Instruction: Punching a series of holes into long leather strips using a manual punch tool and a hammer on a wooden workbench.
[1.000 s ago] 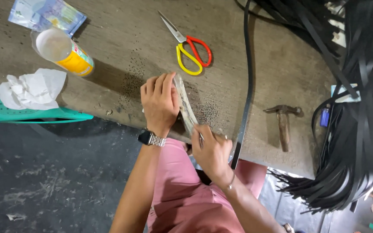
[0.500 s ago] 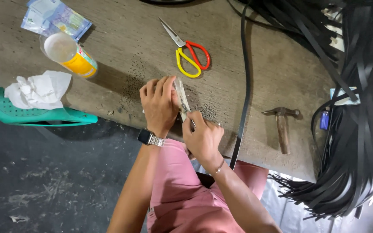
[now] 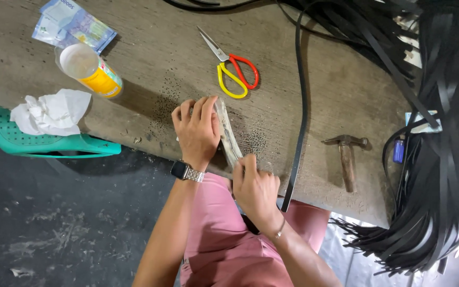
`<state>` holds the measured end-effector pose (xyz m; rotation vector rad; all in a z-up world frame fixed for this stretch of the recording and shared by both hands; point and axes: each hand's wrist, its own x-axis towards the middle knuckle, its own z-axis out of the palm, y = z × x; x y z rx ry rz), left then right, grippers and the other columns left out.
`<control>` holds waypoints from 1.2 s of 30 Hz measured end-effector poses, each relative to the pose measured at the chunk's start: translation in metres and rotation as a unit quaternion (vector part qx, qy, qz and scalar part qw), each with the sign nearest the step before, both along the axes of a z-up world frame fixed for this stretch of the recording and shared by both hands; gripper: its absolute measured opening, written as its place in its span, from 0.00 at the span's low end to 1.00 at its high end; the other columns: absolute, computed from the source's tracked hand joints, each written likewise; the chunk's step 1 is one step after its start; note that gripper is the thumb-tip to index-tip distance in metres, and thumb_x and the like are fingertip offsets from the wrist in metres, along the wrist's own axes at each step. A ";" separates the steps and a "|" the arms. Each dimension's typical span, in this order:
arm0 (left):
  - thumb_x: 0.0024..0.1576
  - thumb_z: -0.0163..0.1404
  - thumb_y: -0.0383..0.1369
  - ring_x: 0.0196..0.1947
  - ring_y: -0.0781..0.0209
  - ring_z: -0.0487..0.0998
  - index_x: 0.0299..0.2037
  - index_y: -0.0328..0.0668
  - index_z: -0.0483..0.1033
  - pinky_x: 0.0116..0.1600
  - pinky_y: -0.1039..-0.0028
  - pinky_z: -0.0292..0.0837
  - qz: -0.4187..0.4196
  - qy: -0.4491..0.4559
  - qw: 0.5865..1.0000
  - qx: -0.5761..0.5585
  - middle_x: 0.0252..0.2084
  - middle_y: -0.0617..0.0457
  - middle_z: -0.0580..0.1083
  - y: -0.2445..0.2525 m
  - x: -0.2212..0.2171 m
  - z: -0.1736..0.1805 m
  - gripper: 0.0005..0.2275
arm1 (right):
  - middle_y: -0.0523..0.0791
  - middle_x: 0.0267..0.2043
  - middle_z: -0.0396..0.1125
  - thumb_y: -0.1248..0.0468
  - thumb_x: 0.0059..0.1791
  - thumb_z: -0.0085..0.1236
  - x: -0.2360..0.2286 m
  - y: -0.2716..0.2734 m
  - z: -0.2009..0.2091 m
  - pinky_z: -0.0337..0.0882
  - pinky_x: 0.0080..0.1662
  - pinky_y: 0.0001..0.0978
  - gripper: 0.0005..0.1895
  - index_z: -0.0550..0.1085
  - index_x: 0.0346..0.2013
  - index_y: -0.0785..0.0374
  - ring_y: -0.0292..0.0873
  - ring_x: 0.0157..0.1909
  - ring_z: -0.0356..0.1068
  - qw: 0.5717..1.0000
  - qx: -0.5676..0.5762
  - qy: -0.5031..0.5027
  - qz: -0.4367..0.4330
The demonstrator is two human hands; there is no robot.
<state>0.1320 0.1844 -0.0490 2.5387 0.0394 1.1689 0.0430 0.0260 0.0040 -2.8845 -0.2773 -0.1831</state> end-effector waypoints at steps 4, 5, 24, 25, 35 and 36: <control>0.60 0.48 0.27 0.46 0.52 0.72 0.53 0.45 0.76 0.52 0.62 0.64 0.007 -0.008 1.000 0.016 0.44 0.53 0.75 0.000 -0.001 0.004 0.12 | 0.47 0.13 0.67 0.50 0.55 0.41 0.032 0.024 -0.003 0.74 0.30 0.47 0.10 0.62 0.34 0.49 0.55 0.20 0.74 0.996 -0.055 -0.065 0.008; 0.59 0.48 0.26 0.46 0.52 0.72 0.53 0.45 0.76 0.52 0.62 0.64 0.003 -0.008 1.000 0.020 0.44 0.53 0.75 0.001 -0.001 0.004 0.13 | 0.48 0.14 0.67 0.50 0.55 0.40 0.027 0.023 0.005 0.74 0.30 0.49 0.11 0.61 0.35 0.50 0.56 0.20 0.74 0.998 -0.059 -0.035 0.013; 0.61 0.47 0.27 0.46 0.53 0.71 0.52 0.47 0.76 0.53 0.60 0.62 0.025 -0.028 0.999 0.024 0.43 0.55 0.75 0.001 0.001 0.003 0.11 | 0.47 0.17 0.69 0.52 0.53 0.41 0.038 0.019 0.012 0.75 0.31 0.47 0.12 0.63 0.39 0.56 0.56 0.21 0.76 0.991 -0.118 -0.007 0.055; 0.61 0.47 0.27 0.46 0.53 0.71 0.52 0.47 0.76 0.53 0.60 0.62 0.024 -0.029 0.999 0.024 0.43 0.55 0.75 0.001 0.001 0.001 0.11 | 0.47 0.17 0.69 0.52 0.53 0.41 0.029 0.014 0.008 0.75 0.31 0.47 0.12 0.63 0.39 0.56 0.56 0.21 0.76 0.992 -0.118 -0.008 0.054; 0.61 0.46 0.27 0.47 0.53 0.70 0.53 0.46 0.76 0.54 0.59 0.61 0.011 -0.022 1.000 0.015 0.43 0.54 0.75 0.002 -0.001 0.003 0.12 | 0.48 0.13 0.65 0.50 0.48 0.53 0.023 0.002 -0.006 0.74 0.29 0.45 0.10 0.65 0.28 0.48 0.57 0.21 0.74 0.999 -0.001 -0.039 0.012; 0.61 0.46 0.27 0.47 0.53 0.71 0.53 0.46 0.77 0.54 0.59 0.61 0.016 -0.025 0.999 0.016 0.44 0.54 0.75 0.002 0.001 0.001 0.12 | 0.47 0.12 0.65 0.50 0.47 0.54 0.017 -0.005 -0.009 0.74 0.30 0.42 0.10 0.66 0.27 0.46 0.55 0.20 0.74 0.999 0.001 -0.044 0.020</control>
